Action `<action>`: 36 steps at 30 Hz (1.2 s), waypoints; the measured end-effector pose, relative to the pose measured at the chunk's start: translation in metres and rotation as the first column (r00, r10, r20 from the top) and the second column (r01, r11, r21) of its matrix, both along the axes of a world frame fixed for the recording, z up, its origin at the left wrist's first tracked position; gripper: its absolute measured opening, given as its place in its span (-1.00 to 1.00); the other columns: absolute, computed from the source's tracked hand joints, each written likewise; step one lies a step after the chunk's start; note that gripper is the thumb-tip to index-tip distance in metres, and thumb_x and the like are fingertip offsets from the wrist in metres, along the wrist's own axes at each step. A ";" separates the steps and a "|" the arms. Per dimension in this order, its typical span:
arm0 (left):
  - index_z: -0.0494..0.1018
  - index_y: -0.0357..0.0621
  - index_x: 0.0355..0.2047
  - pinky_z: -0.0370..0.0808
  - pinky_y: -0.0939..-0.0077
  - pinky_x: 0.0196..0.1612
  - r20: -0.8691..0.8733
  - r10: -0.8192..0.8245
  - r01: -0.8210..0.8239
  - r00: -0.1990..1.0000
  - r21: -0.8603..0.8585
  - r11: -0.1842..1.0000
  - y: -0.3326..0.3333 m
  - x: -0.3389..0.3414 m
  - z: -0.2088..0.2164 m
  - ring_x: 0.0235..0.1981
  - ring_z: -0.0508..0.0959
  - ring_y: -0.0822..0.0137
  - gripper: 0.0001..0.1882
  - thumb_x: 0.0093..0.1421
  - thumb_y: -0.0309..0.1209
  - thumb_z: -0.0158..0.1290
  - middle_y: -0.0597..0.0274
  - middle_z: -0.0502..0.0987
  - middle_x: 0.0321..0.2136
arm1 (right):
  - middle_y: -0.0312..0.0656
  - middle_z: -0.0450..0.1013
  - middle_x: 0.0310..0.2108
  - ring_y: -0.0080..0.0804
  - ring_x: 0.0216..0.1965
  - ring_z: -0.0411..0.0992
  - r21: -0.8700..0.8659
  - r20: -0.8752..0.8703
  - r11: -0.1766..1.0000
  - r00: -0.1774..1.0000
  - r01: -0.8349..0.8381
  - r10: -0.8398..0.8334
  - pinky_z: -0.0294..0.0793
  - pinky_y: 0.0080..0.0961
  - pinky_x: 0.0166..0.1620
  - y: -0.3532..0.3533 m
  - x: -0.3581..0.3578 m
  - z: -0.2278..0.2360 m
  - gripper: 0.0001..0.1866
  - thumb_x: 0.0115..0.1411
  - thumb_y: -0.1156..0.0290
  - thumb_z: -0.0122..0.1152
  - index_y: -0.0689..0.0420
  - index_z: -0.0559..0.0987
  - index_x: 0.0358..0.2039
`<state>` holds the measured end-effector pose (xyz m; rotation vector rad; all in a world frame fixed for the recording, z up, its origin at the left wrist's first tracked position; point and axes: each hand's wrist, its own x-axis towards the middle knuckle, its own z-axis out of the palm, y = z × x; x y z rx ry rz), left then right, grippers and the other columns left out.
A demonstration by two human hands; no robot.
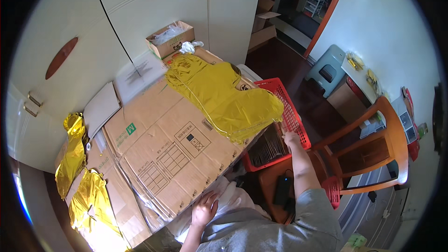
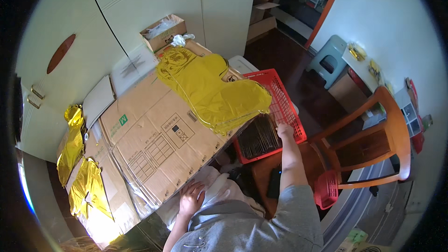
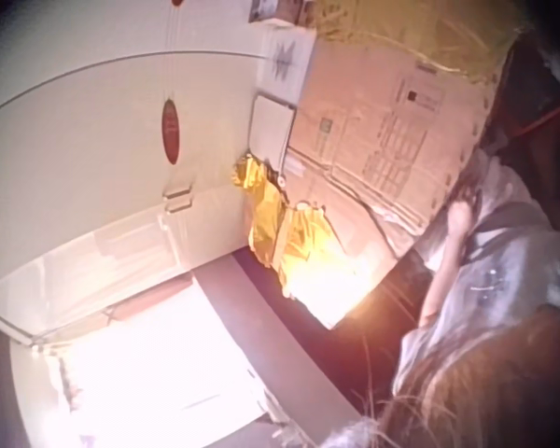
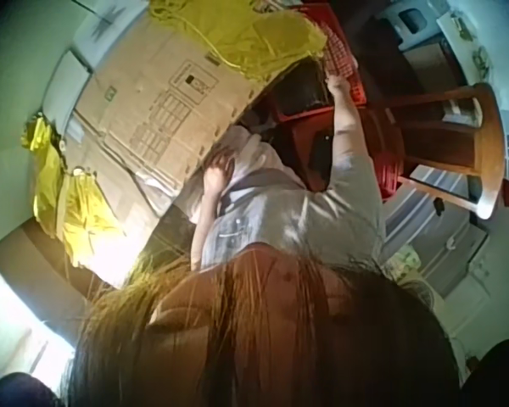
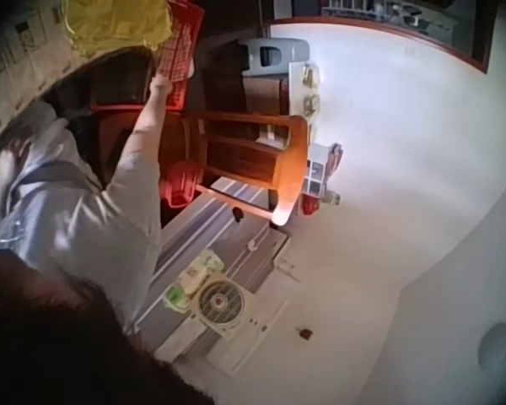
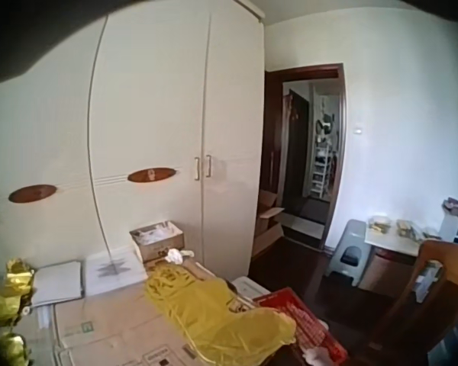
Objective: Flattening and folding gold-colored foil balloons on a cardboard workspace.
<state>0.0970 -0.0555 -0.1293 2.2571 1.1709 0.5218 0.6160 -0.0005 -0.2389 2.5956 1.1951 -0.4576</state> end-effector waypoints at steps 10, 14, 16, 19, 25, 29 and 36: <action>0.59 -0.01 -0.21 0.37 0.16 0.07 -0.036 -0.024 0.026 0.999 0.071 0.997 0.001 0.005 -0.008 0.00 0.50 0.17 -0.77 0.09 -0.35 0.18 0.26 0.58 -0.12 | 0.11 0.51 -0.11 0.07 -0.05 0.48 0.075 -0.116 0.997 0.993 -0.003 0.011 0.45 -0.06 0.01 0.013 0.043 -0.013 -0.56 0.28 0.04 -0.04 0.12 0.55 -0.07; 0.57 -0.07 -0.20 0.54 0.29 -0.08 -0.031 -0.057 0.062 0.998 0.199 0.978 0.005 0.006 -0.005 -0.18 0.60 0.16 -0.76 0.09 -0.39 0.18 0.17 0.59 -0.16 | 0.09 0.48 -0.03 0.06 0.04 0.42 0.016 -0.165 0.999 0.986 -0.036 0.038 0.39 -0.10 0.08 0.002 0.054 -0.017 -0.54 0.29 0.01 -0.04 0.12 0.54 -0.06; 0.57 -0.07 -0.20 0.54 0.28 -0.09 -0.062 -0.034 0.045 0.997 0.184 0.982 0.004 0.003 -0.004 -0.19 0.60 0.16 -0.76 0.08 -0.40 0.18 0.17 0.59 -0.17 | 0.06 0.48 -0.01 -0.01 0.05 0.43 0.059 -0.205 0.998 0.979 0.026 -0.014 0.41 -0.13 0.08 0.006 0.034 -0.011 -0.51 0.26 -0.01 0.01 0.11 0.54 -0.02; 0.57 -0.07 -0.21 0.55 0.28 -0.11 -0.056 -0.038 0.048 0.998 0.184 0.982 0.004 0.000 -0.004 -0.21 0.60 0.15 -0.76 0.07 -0.40 0.18 0.16 0.59 -0.19 | 0.03 0.46 0.03 -0.05 0.09 0.40 0.049 -0.214 0.999 0.977 0.020 -0.010 0.39 -0.17 0.11 0.004 0.035 -0.015 -0.44 0.25 -0.07 0.01 0.12 0.52 0.03; 0.57 -0.07 -0.21 0.56 0.27 -0.12 -0.028 -0.034 0.038 0.999 0.178 0.983 0.004 -0.001 -0.004 -0.22 0.61 0.12 -0.77 0.08 -0.41 0.18 0.13 0.59 -0.19 | -0.01 0.39 0.14 -0.07 0.16 0.36 -0.100 -0.209 0.995 0.978 0.008 -0.029 0.33 -0.19 0.18 0.012 0.017 0.004 -0.36 0.25 -0.17 -0.05 0.10 0.52 0.06; 0.56 -0.10 -0.20 0.56 0.25 -0.11 0.039 -0.027 0.023 0.999 0.109 0.994 0.005 -0.001 -0.004 -0.22 0.62 0.07 -0.76 0.09 -0.41 0.18 0.11 0.60 -0.19 | 0.01 0.37 0.16 -0.10 0.18 0.35 -0.260 -0.110 0.964 0.994 -0.056 0.028 0.34 -0.15 0.18 0.008 -0.028 0.062 -0.35 0.24 -0.21 -0.08 0.09 0.55 0.04; 0.30 -0.12 0.19 0.49 0.33 -0.05 0.340 0.067 0.124 0.938 -0.509 0.852 0.003 0.018 0.029 -0.08 0.56 0.13 -0.38 0.13 -0.33 0.23 0.05 0.46 0.06 | -0.20 0.57 -0.36 -0.46 -0.30 0.52 0.537 -0.779 0.823 0.265 -0.186 0.568 0.47 -0.45 -0.21 -0.042 -0.242 0.127 -0.75 0.30 0.22 0.13 0.15 0.58 -0.31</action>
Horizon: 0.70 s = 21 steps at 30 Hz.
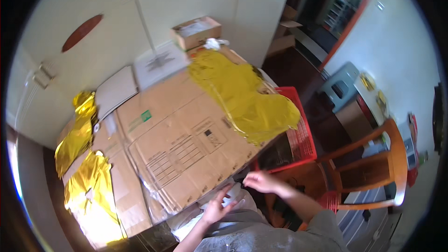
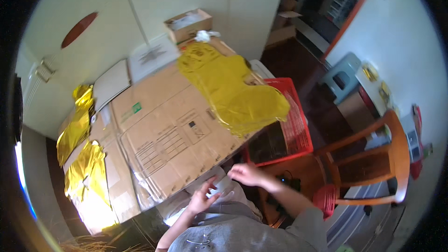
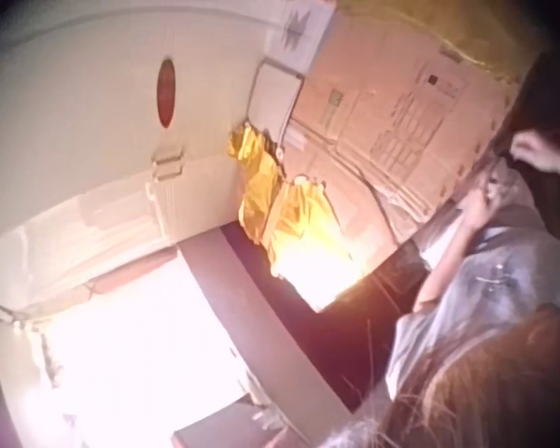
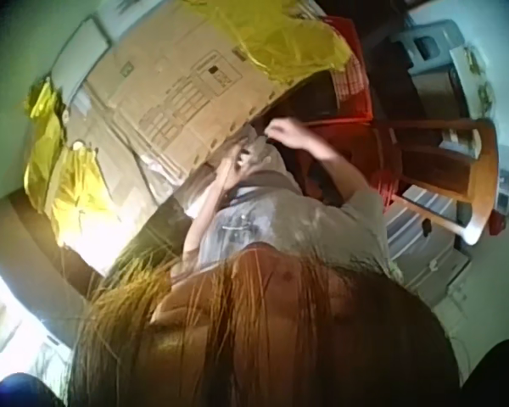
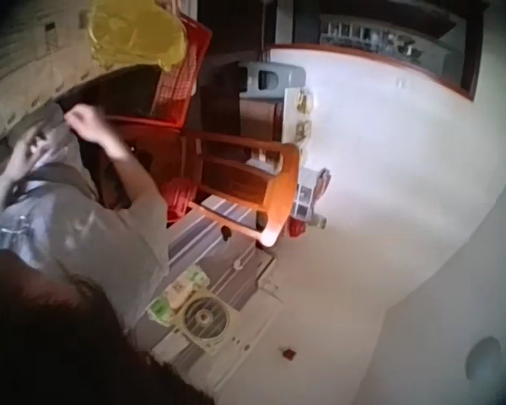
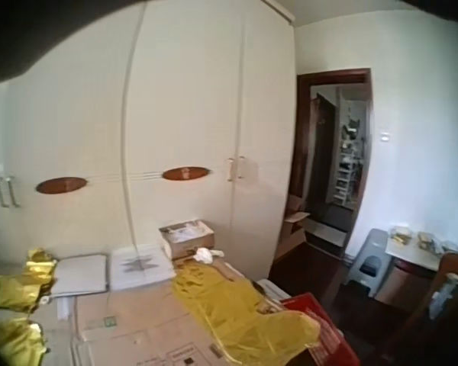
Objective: Flattening and folding gold-colored foil balloons on a cardboard workspace.
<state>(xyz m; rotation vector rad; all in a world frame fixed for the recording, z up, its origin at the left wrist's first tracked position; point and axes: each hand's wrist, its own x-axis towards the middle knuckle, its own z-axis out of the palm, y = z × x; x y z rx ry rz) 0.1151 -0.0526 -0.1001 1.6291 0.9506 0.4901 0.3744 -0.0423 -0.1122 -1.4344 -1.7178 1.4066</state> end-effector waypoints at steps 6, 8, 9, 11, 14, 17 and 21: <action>0.36 -0.17 0.14 0.46 0.54 -0.07 0.170 -0.111 0.152 0.979 -0.254 0.955 -0.015 -0.051 -0.022 -0.15 0.50 0.42 -0.46 0.22 -0.22 0.20 0.20 0.54 -0.09 | -0.29 0.44 -0.44 -0.58 -0.36 0.37 -0.030 -0.751 0.992 0.658 -0.123 0.059 0.35 -0.58 -0.26 -0.028 -0.130 0.009 -0.78 0.33 0.36 0.05 0.21 0.50 -0.42; 0.48 -0.22 -0.04 0.47 0.53 -0.07 0.262 0.012 0.067 0.965 -0.289 0.955 -0.022 -0.084 -0.012 -0.17 0.52 0.47 -0.65 0.24 -0.30 0.18 0.24 0.59 -0.21 | -0.27 0.44 -0.45 -0.57 -0.39 0.35 0.069 -0.773 0.987 0.617 -0.147 0.146 0.32 -0.59 -0.29 -0.022 -0.157 0.007 -0.80 0.31 0.40 0.05 0.20 0.49 -0.43; 0.54 -0.24 -0.12 0.48 0.53 -0.07 0.310 0.072 0.028 0.948 -0.307 0.951 -0.030 -0.103 -0.009 -0.17 0.53 0.49 -0.74 0.25 -0.34 0.17 0.26 0.61 -0.26 | -0.26 0.44 -0.44 -0.57 -0.40 0.35 0.107 -0.750 0.975 0.628 -0.192 0.206 0.32 -0.59 -0.30 -0.019 -0.167 0.018 -0.81 0.31 0.40 0.05 0.20 0.49 -0.43; 0.57 -0.27 -0.15 0.53 0.53 -0.19 0.316 0.194 -0.043 0.929 -0.429 0.902 -0.048 -0.143 -0.011 -0.32 0.55 0.51 -0.78 0.31 -0.38 0.07 0.24 0.63 -0.31 | -0.23 0.45 -0.40 -0.49 -0.37 0.40 0.112 -0.679 0.934 0.660 -0.341 0.322 0.36 -0.53 -0.25 -0.012 -0.178 0.025 -0.91 0.23 0.46 0.12 0.18 0.53 -0.40; 0.59 -0.24 -0.15 0.52 0.57 -0.21 0.262 0.421 -0.207 0.868 -0.580 0.788 -0.081 -0.215 -0.026 -0.34 0.57 0.50 -0.78 0.30 -0.37 0.08 0.19 0.64 -0.26 | -0.22 0.47 -0.34 -0.36 -0.28 0.44 0.485 -0.403 0.735 0.625 -0.474 0.669 0.41 -0.44 -0.15 0.006 -0.219 0.066 -0.95 0.15 0.52 0.18 0.16 0.56 -0.35; 0.59 -0.20 -0.17 0.49 0.60 -0.23 -0.031 0.768 -0.674 0.639 -0.503 0.540 -0.113 -0.280 -0.054 -0.33 0.55 0.50 -0.76 0.27 -0.32 0.12 0.29 0.63 -0.30 | -0.21 0.49 -0.28 -0.24 -0.19 0.45 0.532 -0.267 0.602 0.557 -0.595 0.786 0.41 -0.32 -0.05 0.007 -0.246 0.076 -0.83 0.11 0.49 0.22 0.13 0.57 -0.24; 0.59 -0.18 -0.17 0.52 0.34 -0.13 -0.444 0.865 -0.972 0.233 -0.072 0.224 -0.186 -0.384 -0.177 -0.20 0.61 0.19 -0.69 0.18 -0.24 0.14 0.11 0.63 -0.24 | -0.24 0.53 -0.19 -0.29 -0.15 0.49 0.682 0.136 0.275 0.487 -0.677 0.863 0.45 -0.34 -0.08 0.035 -0.290 0.110 -0.78 0.15 0.42 0.25 0.09 0.59 -0.16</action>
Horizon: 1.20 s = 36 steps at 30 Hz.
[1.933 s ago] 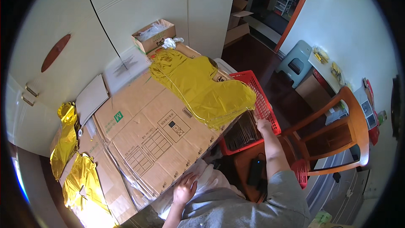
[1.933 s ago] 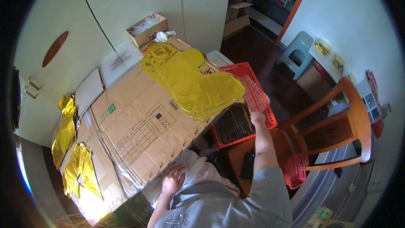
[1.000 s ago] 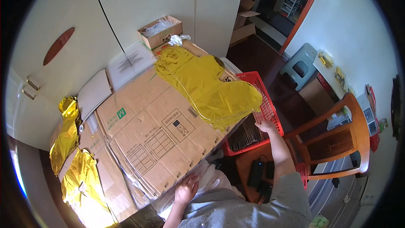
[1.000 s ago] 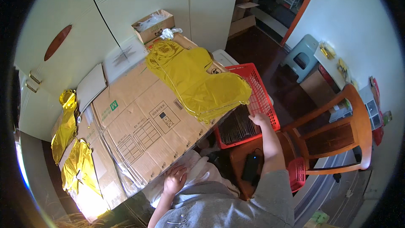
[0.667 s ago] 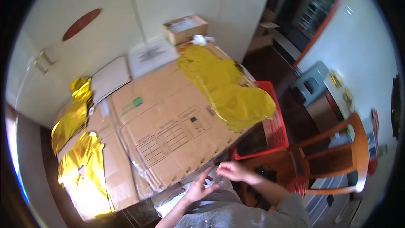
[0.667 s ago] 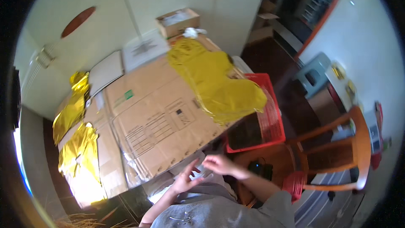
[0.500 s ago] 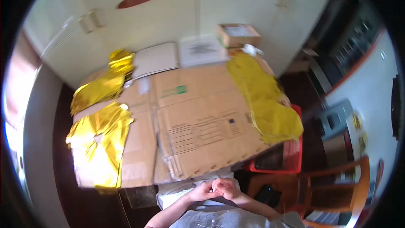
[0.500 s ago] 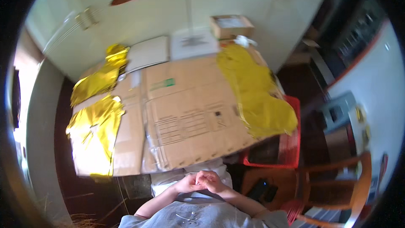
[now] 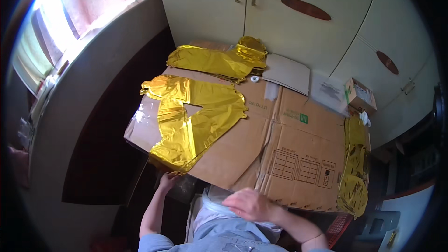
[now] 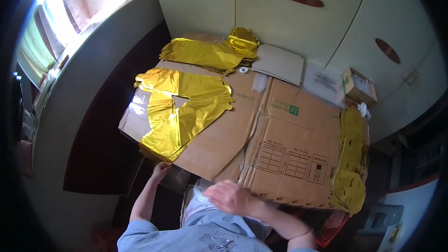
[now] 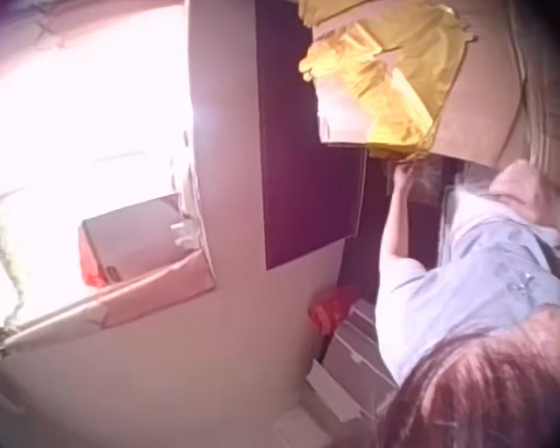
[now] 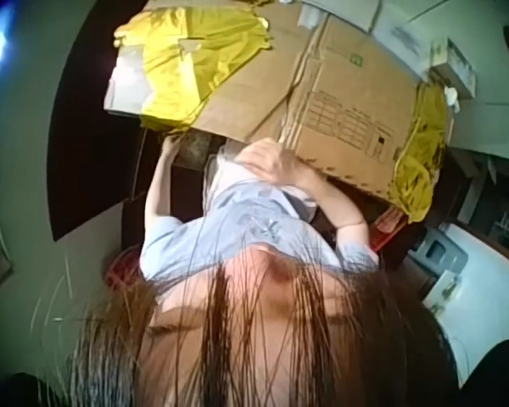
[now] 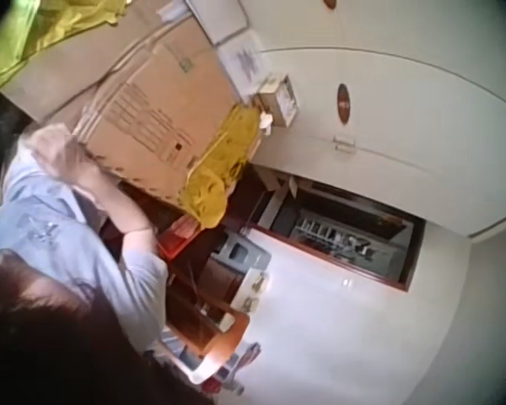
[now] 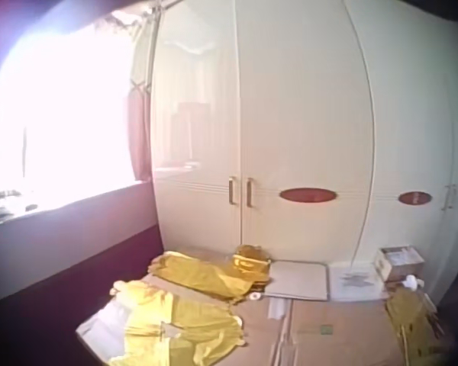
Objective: Flattening and folding gold-colored foil balloons on a cardboard workspace.
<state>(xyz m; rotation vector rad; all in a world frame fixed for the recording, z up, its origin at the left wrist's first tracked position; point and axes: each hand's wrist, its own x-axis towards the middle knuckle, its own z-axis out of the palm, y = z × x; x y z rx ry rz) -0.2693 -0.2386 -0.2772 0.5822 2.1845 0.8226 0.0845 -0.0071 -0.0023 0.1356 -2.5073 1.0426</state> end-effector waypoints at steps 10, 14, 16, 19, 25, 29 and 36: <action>0.48 -0.35 -0.05 0.45 0.07 0.07 0.497 0.394 -0.509 0.773 0.117 0.853 -0.007 -0.079 -0.028 0.01 0.50 -0.14 -0.43 0.15 -0.07 0.10 -0.17 0.50 -0.01 | -0.18 0.48 0.04 -0.31 0.13 0.40 0.699 -0.044 0.684 0.968 0.208 -0.249 0.37 -0.32 0.13 0.199 -0.117 0.008 -0.60 0.09 0.45 0.17 0.14 0.55 -0.01; 0.51 -0.37 -0.11 0.52 0.12 -0.19 -0.297 -0.681 0.410 0.670 -0.617 0.672 -0.045 -0.087 -0.004 -0.29 0.61 0.13 -0.36 0.21 0.08 0.02 -0.01 0.61 -0.23 | -0.19 0.54 -0.05 -0.33 -0.02 0.50 0.740 0.093 0.673 0.991 -0.005 -0.096 0.46 -0.42 0.03 0.213 -0.146 0.001 -0.67 0.11 0.42 0.14 0.14 0.59 -0.09; 0.54 -0.32 -0.17 0.51 0.19 -0.22 0.117 0.111 -0.113 0.987 0.012 0.993 -0.018 -0.071 0.027 -0.31 0.61 0.14 -0.41 0.20 0.07 0.04 0.01 0.62 -0.28 | -0.21 0.57 -0.12 -0.35 -0.12 0.54 0.818 0.026 0.575 0.998 0.012 -0.057 0.51 -0.44 -0.05 0.221 -0.144 -0.008 -0.73 0.12 0.42 0.10 0.14 0.62 -0.17; 0.58 -0.21 -0.31 0.50 0.26 -0.23 -0.145 0.160 -0.171 0.976 -0.067 0.983 -0.015 -0.064 0.058 -0.32 0.59 0.04 -0.60 0.18 -0.07 0.08 0.03 0.61 -0.35 | -0.25 0.60 -0.25 -0.39 -0.26 0.56 0.827 -0.064 0.561 0.997 0.034 0.033 0.53 -0.48 -0.17 0.221 -0.148 -0.014 -0.81 0.09 0.45 0.11 0.12 0.63 -0.30; 0.51 -0.26 -0.28 0.49 0.31 -0.18 -0.686 0.583 -0.101 0.435 0.606 0.789 0.004 -0.084 0.160 -0.26 0.54 0.14 -0.87 0.18 -0.49 0.07 0.08 0.53 -0.32 | -0.31 0.52 -0.53 -0.32 -0.41 0.53 0.742 0.009 0.670 0.999 -0.030 0.035 0.52 -0.37 -0.28 0.226 -0.157 0.004 -0.90 0.04 0.42 0.09 0.01 0.54 -0.57; 0.50 -0.24 -0.26 0.48 0.32 -0.14 -0.692 0.445 0.084 0.569 0.587 0.805 0.083 -0.026 0.281 -0.23 0.54 0.13 -0.83 0.09 -0.60 0.14 0.10 0.51 -0.29 | -0.32 0.52 -0.54 -0.32 -0.41 0.52 0.698 -0.006 0.714 0.998 -0.044 0.068 0.49 -0.36 -0.25 0.232 -0.162 0.009 -0.90 0.02 0.39 0.12 -0.03 0.54 -0.60; 0.51 -0.16 -0.18 0.52 0.29 -0.12 -0.732 -0.198 0.554 0.651 0.281 0.784 0.206 0.050 0.314 -0.18 0.58 0.04 -0.65 0.06 -0.25 0.23 -0.01 0.57 -0.25 | -0.36 0.50 -0.55 -0.37 -0.38 0.50 0.651 0.079 0.759 0.994 0.005 -0.074 0.38 -0.39 -0.15 0.232 -0.171 0.030 -0.95 0.03 0.36 0.25 -0.06 0.56 -0.54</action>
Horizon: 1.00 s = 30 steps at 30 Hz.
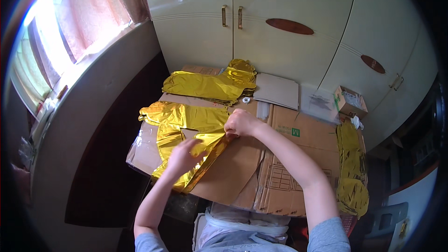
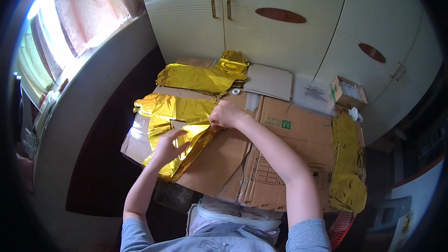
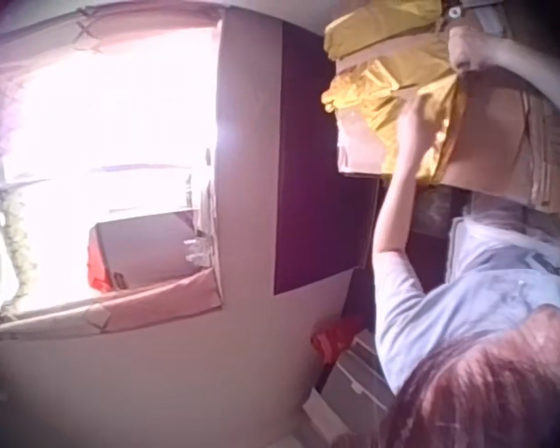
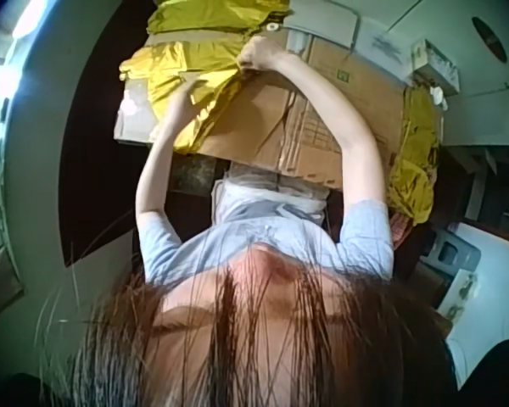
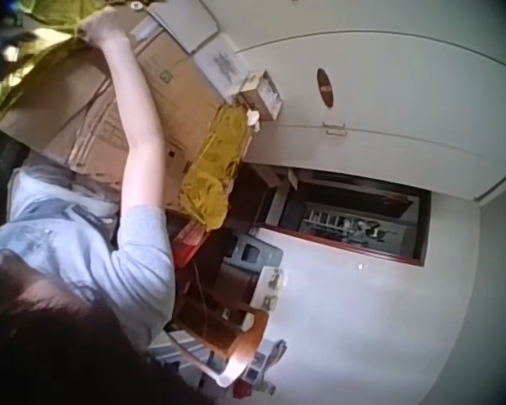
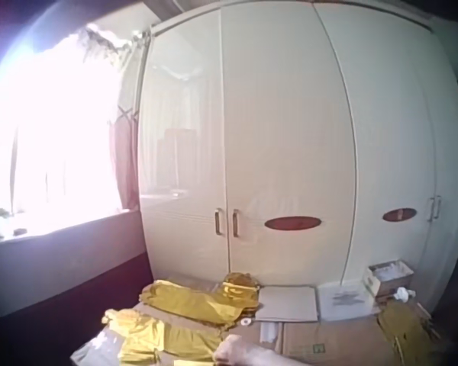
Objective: Flattening and folding gold-colored foil balloons on a cardboard workspace.
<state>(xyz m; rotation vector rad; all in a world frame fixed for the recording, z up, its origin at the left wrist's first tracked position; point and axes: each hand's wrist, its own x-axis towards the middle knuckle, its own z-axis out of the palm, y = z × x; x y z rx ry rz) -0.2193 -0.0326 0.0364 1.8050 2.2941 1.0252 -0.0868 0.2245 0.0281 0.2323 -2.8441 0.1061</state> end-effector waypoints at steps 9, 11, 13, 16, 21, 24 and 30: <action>0.59 -0.19 -0.43 0.52 0.18 -0.40 0.010 0.177 -0.176 0.984 -0.027 0.984 0.067 0.013 -0.012 -0.52 0.59 -0.01 -0.77 0.14 -0.26 0.13 -0.04 0.55 -0.62 | -0.37 0.51 -0.32 -0.45 -0.17 0.45 0.053 -0.160 0.994 0.983 0.094 -0.085 0.27 -0.40 -0.02 -0.020 -0.007 0.021 -0.90 0.07 0.37 0.24 -0.08 0.54 -0.35; 0.60 -0.16 -0.42 0.50 0.12 -0.38 0.155 0.161 -0.162 0.975 -0.004 0.987 0.067 0.006 -0.012 -0.50 0.58 -0.07 -0.77 0.15 -0.25 0.13 -0.09 0.56 -0.57 | -0.32 0.45 -0.16 -0.39 -0.10 0.42 0.025 -0.413 0.987 0.901 0.159 -0.135 0.29 -0.40 -0.03 -0.026 -0.004 0.022 -0.71 0.05 0.31 0.33 -0.07 0.47 -0.21; 0.60 -0.24 -0.42 0.49 0.25 -0.43 0.210 0.209 -0.206 0.955 -0.039 0.978 0.066 -0.002 -0.016 -0.55 0.59 0.07 -0.74 0.11 -0.25 0.20 -0.05 0.56 -0.60 | -0.27 0.38 -0.02 -0.34 -0.05 0.38 -0.061 -0.529 0.976 0.823 0.208 -0.208 0.30 -0.38 -0.04 -0.031 -0.003 0.014 -0.52 0.01 0.25 0.40 -0.07 0.39 -0.07; 0.56 -0.31 -0.49 0.46 0.37 -0.49 0.287 0.250 -0.244 0.925 -0.057 0.968 0.070 -0.007 -0.015 -0.61 0.55 0.27 -0.70 0.09 -0.25 0.25 0.04 0.53 -0.67 | -0.17 0.33 0.09 -0.23 0.05 0.35 -0.217 -0.265 0.899 0.864 0.379 -0.429 0.30 -0.24 0.05 -0.022 0.006 -0.025 -0.37 0.04 0.17 0.40 0.01 0.35 0.09; 0.50 -0.27 -0.45 0.38 0.50 -0.55 0.441 0.242 -0.295 0.864 0.053 0.954 0.059 -0.055 -0.026 -0.60 0.45 0.49 -0.73 0.16 -0.28 0.23 0.21 0.54 -0.60 | -0.14 0.29 0.20 -0.18 0.26 0.20 -0.233 0.102 0.920 0.949 0.316 -0.300 0.11 -0.19 0.29 -0.033 0.006 -0.047 -0.43 0.19 0.02 0.15 0.09 0.43 0.11; 0.50 -0.23 -0.36 0.38 0.62 -0.52 0.642 0.226 -0.362 0.733 0.087 0.928 0.023 -0.097 -0.004 -0.54 0.47 0.55 -0.78 0.21 -0.31 0.17 0.29 0.55 -0.51 | -0.16 0.17 0.31 -0.15 0.36 0.03 -0.155 0.171 0.929 0.935 0.337 -0.310 -0.04 -0.13 0.37 -0.037 0.011 -0.055 -0.37 0.26 -0.11 -0.04 -0.04 0.32 0.25; 0.45 -0.27 -0.15 0.49 0.58 -0.31 0.828 0.082 -0.504 0.555 0.256 0.825 -0.098 -0.197 0.010 -0.36 0.55 0.48 -0.81 0.31 -0.42 -0.01 0.28 0.55 -0.35 | -0.23 -0.13 0.44 -0.13 0.45 -0.25 -0.075 0.329 0.882 0.847 0.465 -0.418 -0.29 -0.12 0.43 -0.044 0.007 -0.048 -0.29 0.30 -0.25 -0.28 -0.25 0.07 0.39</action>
